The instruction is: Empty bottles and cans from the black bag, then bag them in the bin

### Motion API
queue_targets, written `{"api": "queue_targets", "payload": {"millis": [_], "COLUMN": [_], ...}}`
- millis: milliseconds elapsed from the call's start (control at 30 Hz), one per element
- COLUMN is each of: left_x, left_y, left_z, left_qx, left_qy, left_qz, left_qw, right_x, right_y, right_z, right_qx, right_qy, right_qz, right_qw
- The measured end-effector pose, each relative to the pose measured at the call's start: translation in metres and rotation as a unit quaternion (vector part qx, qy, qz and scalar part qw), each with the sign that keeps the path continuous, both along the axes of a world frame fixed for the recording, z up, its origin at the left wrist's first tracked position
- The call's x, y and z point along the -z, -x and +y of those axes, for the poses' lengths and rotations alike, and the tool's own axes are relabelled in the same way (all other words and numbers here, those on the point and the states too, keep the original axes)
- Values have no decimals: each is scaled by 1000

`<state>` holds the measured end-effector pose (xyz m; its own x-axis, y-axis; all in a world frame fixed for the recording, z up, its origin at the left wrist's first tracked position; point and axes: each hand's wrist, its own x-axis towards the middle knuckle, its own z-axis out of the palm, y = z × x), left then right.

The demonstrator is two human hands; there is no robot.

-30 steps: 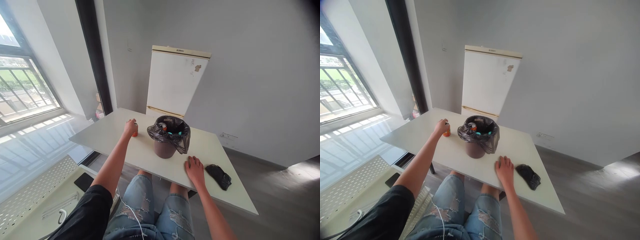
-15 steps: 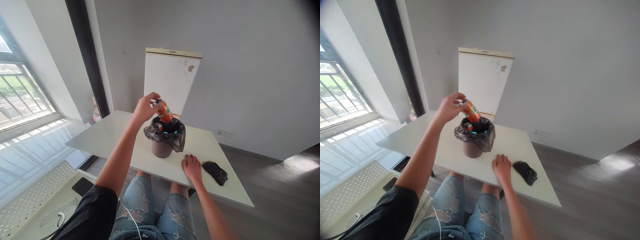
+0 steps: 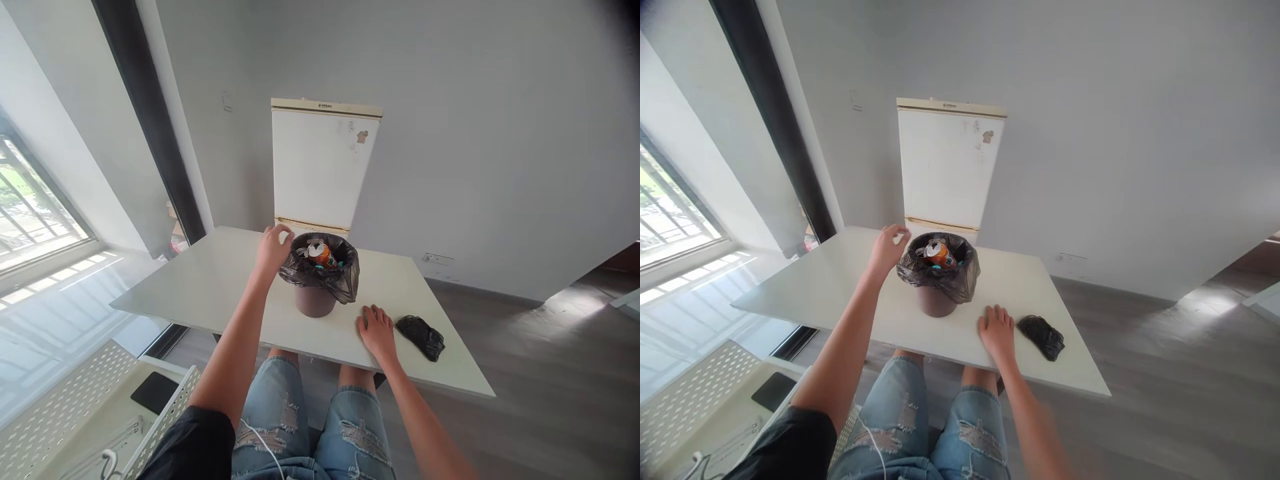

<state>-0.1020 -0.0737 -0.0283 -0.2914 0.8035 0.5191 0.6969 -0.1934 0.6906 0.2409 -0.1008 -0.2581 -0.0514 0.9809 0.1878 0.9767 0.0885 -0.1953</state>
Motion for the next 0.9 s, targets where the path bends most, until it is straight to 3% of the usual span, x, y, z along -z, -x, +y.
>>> {"api": "queue_targets", "payload": {"millis": [100, 200, 300, 367, 400, 467, 500, 533, 567, 767, 900], "left_x": [32, 64, 84, 86, 84, 75, 68, 59, 49, -27, -60], "left_y": [28, 39, 36, 31, 29, 28, 30, 33, 36, 58, 62], "left_z": [-8, -13, -10, -5, -1, 4, 6, 8, 9, 13, 24], "left_qx": [-49, 32, 142, 171, 168, 149, 138, 126, 114, 106, 122], "left_qy": [187, 318, 289, 228, 195, 143, 124, 101, 76, -48, -61], "left_qz": [-132, -263, -371, -419, -432, -445, -446, -447, -446, -424, -441], "left_qw": [972, 910, 871, 862, 864, 871, 875, 880, 884, 898, 887], "right_x": [-4, -14, -35, -58, -72, -104, -120, -137, -153, -241, -278], "right_y": [1, 2, 7, 15, 21, 32, 38, 42, 44, 25, 12], "right_z": [-1, 2, 13, 24, 30, 40, 45, 50, 54, 84, 102], "right_qx": [-6, 11, 51, 37, 17, -38, -46, -43, -31, -11, -58], "right_qy": [-1, -6, -1, 48, 92, 223, 252, 247, 225, 113, 92], "right_qz": [78, 299, 453, 508, 549, 673, 719, 756, 780, 819, 813], "right_qw": [997, 954, 890, 860, 831, 704, 646, 604, 583, 563, 573]}}
